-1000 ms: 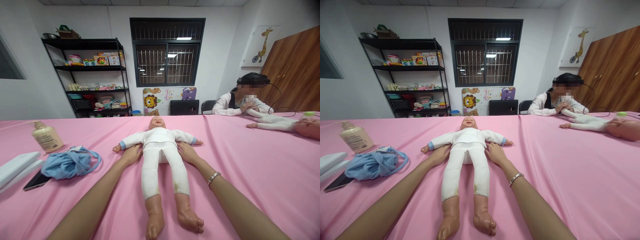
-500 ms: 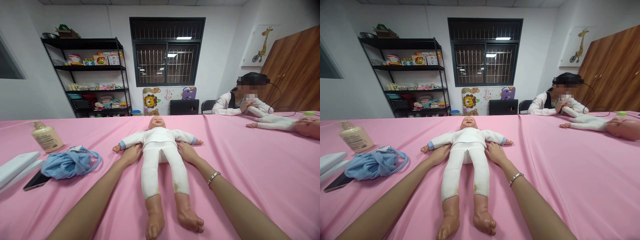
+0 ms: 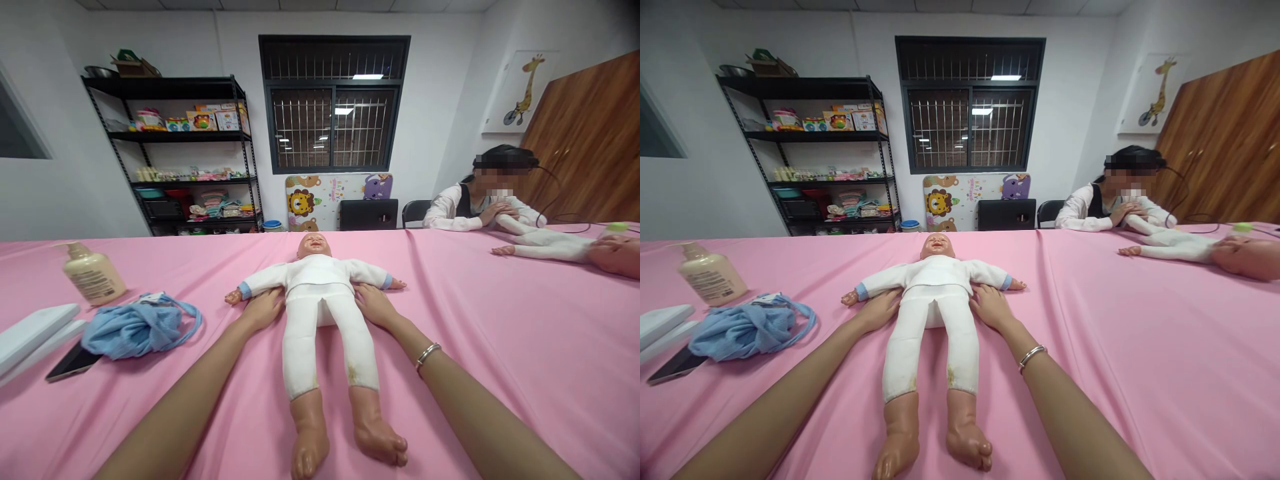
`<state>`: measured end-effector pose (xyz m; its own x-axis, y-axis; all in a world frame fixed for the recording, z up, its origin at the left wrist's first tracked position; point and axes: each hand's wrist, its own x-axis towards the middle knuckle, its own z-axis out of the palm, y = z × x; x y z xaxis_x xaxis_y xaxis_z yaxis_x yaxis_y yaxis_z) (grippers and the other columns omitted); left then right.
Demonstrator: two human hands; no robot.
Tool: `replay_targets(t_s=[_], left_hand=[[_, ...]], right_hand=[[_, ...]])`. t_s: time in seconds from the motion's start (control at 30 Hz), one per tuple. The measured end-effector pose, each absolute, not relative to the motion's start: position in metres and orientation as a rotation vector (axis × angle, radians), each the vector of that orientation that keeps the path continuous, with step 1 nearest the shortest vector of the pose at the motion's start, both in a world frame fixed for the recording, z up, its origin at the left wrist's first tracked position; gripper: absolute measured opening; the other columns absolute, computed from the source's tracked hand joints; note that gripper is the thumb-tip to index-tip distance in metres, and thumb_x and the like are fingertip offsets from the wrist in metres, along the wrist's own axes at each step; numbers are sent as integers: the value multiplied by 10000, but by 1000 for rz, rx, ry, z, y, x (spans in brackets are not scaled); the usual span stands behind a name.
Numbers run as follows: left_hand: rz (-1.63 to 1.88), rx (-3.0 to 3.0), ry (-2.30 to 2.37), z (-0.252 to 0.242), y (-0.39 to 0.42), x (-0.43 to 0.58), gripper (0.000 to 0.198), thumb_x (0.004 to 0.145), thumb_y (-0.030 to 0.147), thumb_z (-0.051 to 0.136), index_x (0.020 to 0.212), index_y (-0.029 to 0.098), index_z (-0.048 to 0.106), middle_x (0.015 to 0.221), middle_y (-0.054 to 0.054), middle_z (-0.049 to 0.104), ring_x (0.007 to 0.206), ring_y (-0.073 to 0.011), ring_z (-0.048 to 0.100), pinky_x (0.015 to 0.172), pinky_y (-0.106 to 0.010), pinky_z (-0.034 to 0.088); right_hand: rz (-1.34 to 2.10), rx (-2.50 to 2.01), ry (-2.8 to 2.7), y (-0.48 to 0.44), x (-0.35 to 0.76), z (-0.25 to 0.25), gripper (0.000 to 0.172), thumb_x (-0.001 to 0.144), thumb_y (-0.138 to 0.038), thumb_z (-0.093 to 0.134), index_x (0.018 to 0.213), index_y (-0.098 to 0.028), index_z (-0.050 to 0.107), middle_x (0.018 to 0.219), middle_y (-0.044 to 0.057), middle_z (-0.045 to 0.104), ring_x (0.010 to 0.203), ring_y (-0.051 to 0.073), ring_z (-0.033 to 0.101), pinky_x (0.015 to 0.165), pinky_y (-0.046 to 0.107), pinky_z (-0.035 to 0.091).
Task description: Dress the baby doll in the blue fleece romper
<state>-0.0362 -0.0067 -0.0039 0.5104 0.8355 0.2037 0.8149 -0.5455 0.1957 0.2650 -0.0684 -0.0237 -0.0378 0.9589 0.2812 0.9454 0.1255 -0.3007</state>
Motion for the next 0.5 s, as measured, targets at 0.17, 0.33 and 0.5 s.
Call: replay_targets(t_s=[0.17, 0.33, 0.5], left_hand=[[426, 2673, 1459, -4, -7, -36, 490, 892, 389, 310, 1316, 156, 387, 1386, -121, 386, 1254, -285, 378, 1022, -395, 313], [416, 2675, 1458, -4, -7, -36, 496, 893, 394, 301, 1309, 140, 395, 1380, -136, 391, 1256, -281, 375, 1025, -391, 307], [432, 2683, 1443, -5, -6, -37, 497, 890, 396, 307, 1304, 139, 403, 1372, -139, 402, 1249, -278, 384, 1022, -388, 308]], right_hand=[[37, -1836, -1999, -69, 265, -24, 385, 880, -366, 394, 1172, -162, 539, 1230, 104, 528, 1152, 225, 461, 965, 313, 332], [34, -1834, -1997, -67, 265, -25, 391, 879, -359, 390, 1183, -158, 532, 1241, 108, 519, 1144, 229, 464, 968, 315, 326], [33, -1848, -2002, -67, 266, -25, 386, 871, -338, 410, 1189, -153, 527, 1246, 111, 514, 1147, 230, 460, 967, 318, 325]])
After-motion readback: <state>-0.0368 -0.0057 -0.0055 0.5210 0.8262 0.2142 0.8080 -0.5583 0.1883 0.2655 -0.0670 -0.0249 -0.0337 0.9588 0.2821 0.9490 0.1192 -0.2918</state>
